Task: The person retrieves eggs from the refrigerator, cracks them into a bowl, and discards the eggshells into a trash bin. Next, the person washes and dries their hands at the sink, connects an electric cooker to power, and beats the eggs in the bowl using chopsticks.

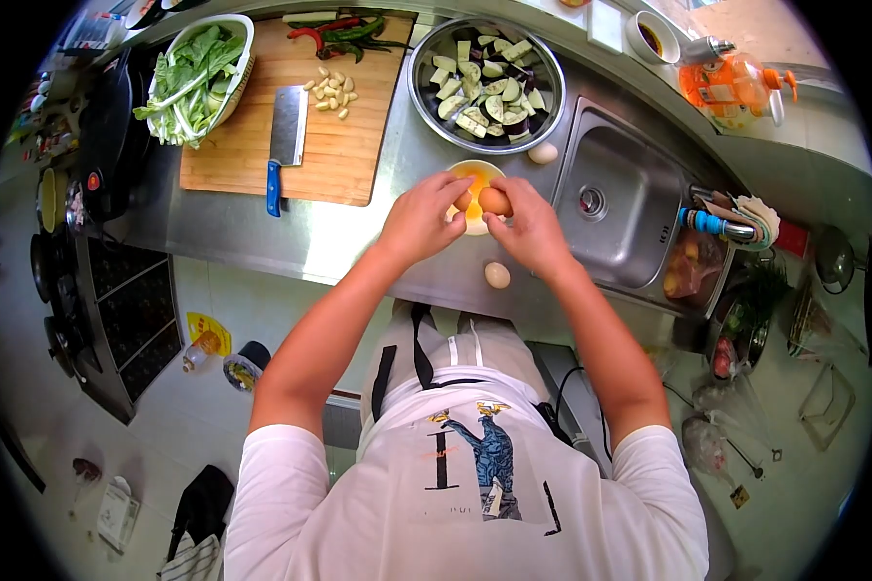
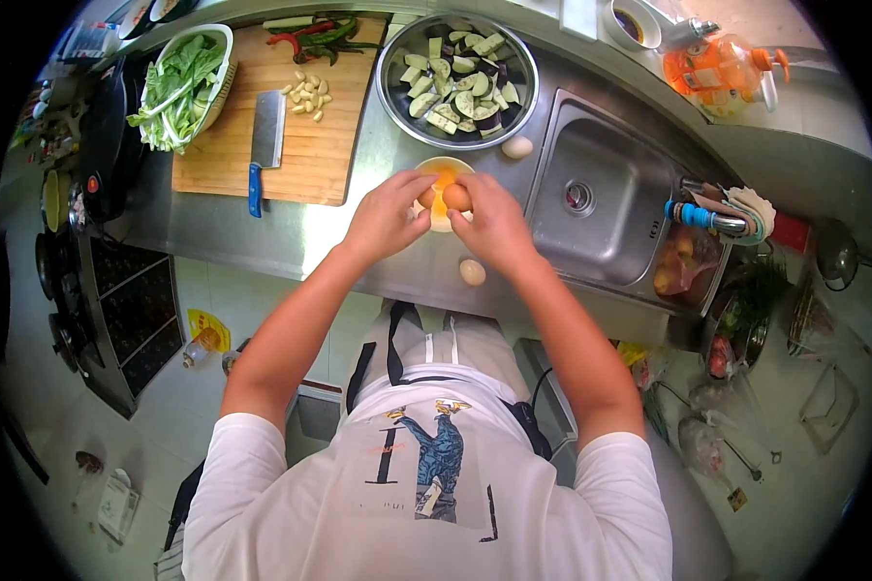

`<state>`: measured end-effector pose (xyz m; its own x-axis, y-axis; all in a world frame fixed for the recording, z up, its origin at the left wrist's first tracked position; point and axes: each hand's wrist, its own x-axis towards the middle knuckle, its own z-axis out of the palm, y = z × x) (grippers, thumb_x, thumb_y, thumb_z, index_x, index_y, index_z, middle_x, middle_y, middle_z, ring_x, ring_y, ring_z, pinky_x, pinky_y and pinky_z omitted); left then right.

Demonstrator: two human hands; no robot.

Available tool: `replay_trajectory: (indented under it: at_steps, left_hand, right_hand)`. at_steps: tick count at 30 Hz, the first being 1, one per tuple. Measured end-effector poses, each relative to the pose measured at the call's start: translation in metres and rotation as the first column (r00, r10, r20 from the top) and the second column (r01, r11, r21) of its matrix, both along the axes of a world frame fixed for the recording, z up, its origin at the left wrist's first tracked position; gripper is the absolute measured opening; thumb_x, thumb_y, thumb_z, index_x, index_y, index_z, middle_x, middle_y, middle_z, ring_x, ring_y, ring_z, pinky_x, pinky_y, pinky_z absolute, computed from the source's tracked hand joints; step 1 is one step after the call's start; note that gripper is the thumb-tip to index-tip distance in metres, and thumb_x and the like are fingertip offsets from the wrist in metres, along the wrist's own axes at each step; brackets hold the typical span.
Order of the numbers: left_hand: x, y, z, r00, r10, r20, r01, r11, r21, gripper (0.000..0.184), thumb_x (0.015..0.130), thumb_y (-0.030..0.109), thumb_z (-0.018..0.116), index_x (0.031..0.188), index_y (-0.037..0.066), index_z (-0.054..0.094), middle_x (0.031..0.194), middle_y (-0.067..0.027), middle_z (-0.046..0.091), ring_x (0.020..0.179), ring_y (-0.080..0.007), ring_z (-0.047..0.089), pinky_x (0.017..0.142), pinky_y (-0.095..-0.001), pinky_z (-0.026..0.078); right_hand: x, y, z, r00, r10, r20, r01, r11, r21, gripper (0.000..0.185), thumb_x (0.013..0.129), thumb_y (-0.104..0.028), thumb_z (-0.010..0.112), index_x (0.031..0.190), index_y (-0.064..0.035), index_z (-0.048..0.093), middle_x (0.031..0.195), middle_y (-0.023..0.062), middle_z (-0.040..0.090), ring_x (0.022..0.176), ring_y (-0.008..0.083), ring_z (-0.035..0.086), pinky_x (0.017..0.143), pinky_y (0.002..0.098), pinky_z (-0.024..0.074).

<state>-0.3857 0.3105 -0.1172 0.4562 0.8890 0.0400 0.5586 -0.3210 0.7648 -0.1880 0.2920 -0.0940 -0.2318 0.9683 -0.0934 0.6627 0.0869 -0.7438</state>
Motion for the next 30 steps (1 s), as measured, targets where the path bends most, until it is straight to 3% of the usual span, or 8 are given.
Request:
replay_trajectory:
  at_steps: [2,9,13,18,21,23,27,30]
  left_hand:
    - [0.002,-0.006,0.004,0.999,0.036,0.01,-0.036,0.998,-0.043,0.044,0.075,0.013,0.064,0.118,0.007,0.058,0.108,-0.0104,0.06,0.084,-0.028,0.062,0.074,-0.0352,0.052]
    - [0.005,-0.019,0.002,0.983,0.168,0.077,-0.157,0.979,-0.126,0.044,0.075,0.013,0.069,0.117,0.008,0.059,0.107,-0.0092,0.059,0.068,-0.0217,0.061,0.065,-0.031,0.052]
    - [0.006,-0.023,0.008,0.973,0.22,0.07,-0.204,0.961,-0.188,0.04,0.074,0.014,0.069,0.113,0.007,0.061,0.104,-0.0093,0.059,0.074,-0.0253,0.062,0.067,-0.0345,0.051]
    - [0.005,-0.025,0.008,0.972,0.231,0.036,-0.223,0.962,-0.16,0.044,0.073,0.012,0.071,0.116,0.01,0.061,0.109,-0.0094,0.059,0.075,-0.022,0.062,0.069,-0.0306,0.052]
    - [0.006,-0.026,0.005,0.96,0.263,0.095,-0.242,0.952,-0.188,0.044,0.074,0.01,0.07,0.116,0.007,0.06,0.108,-0.0087,0.059,0.08,-0.0183,0.06,0.074,-0.0276,0.05]
    - [0.006,-0.027,-0.002,0.935,0.301,0.186,-0.243,0.928,-0.281,0.043,0.075,0.009,0.069,0.117,0.005,0.06,0.108,-0.0089,0.059,0.083,-0.0177,0.06,0.075,-0.0269,0.049]
    - [0.012,-0.029,0.005,0.831,0.419,0.366,-0.181,0.825,-0.535,0.047,0.079,0.006,0.067,0.124,0.004,0.057,0.113,-0.0093,0.055,0.093,-0.0164,0.057,0.083,-0.0257,0.046]
    - [0.019,-0.033,0.0,0.829,0.351,0.436,-0.092,0.854,-0.512,0.05,0.082,0.004,0.066,0.131,0.006,0.053,0.122,-0.0093,0.05,0.092,-0.0139,0.054,0.082,-0.0257,0.046]
  right_hand:
    - [-0.004,-0.001,0.01,1.0,0.019,0.018,-0.02,0.999,0.05,0.042,0.073,-0.008,0.069,0.112,-0.0023,0.053,0.107,0.0183,0.056,0.097,0.038,0.057,0.081,0.0424,0.0481]
    - [-0.01,-0.008,0.024,0.998,-0.031,0.053,0.026,0.996,0.085,0.044,0.073,-0.008,0.069,0.114,-0.0039,0.054,0.113,0.0178,0.052,0.094,0.0384,0.058,0.08,0.0425,0.0487]
    - [-0.011,-0.011,0.027,0.998,-0.055,0.029,0.053,0.996,0.067,0.045,0.074,-0.008,0.069,0.116,-0.0045,0.054,0.113,0.018,0.051,0.094,0.0382,0.058,0.079,0.0422,0.0488]
    - [-0.011,-0.012,0.027,0.999,-0.052,-0.004,0.052,0.991,0.12,0.046,0.074,-0.008,0.068,0.117,-0.0047,0.054,0.112,0.0183,0.052,0.093,0.0381,0.058,0.079,0.0414,0.0489]
    - [-0.006,-0.011,-0.001,0.982,-0.158,-0.104,0.16,0.987,0.011,0.044,0.077,-0.011,0.068,0.118,-0.002,0.052,0.108,0.0157,0.056,0.093,0.0326,0.061,0.077,0.0389,0.0495]
    - [-0.001,-0.012,-0.022,0.632,-0.597,-0.494,0.25,0.761,-0.599,0.039,0.084,-0.015,0.064,0.117,-0.0002,0.051,0.102,0.0113,0.06,0.094,0.0232,0.062,0.075,0.0349,0.0496]
    - [0.008,-0.016,-0.028,0.44,-0.72,-0.536,0.056,0.618,-0.784,0.028,0.09,-0.016,0.056,0.115,-0.0041,0.051,0.1,0.0061,0.061,0.088,0.0164,0.059,0.075,0.0298,0.0475]
    - [0.008,-0.019,-0.029,0.269,-0.768,-0.582,-0.158,0.56,-0.813,0.025,0.09,-0.018,0.054,0.111,-0.0039,0.053,0.1,0.0081,0.061,0.088,0.0151,0.059,0.074,0.0288,0.0472]
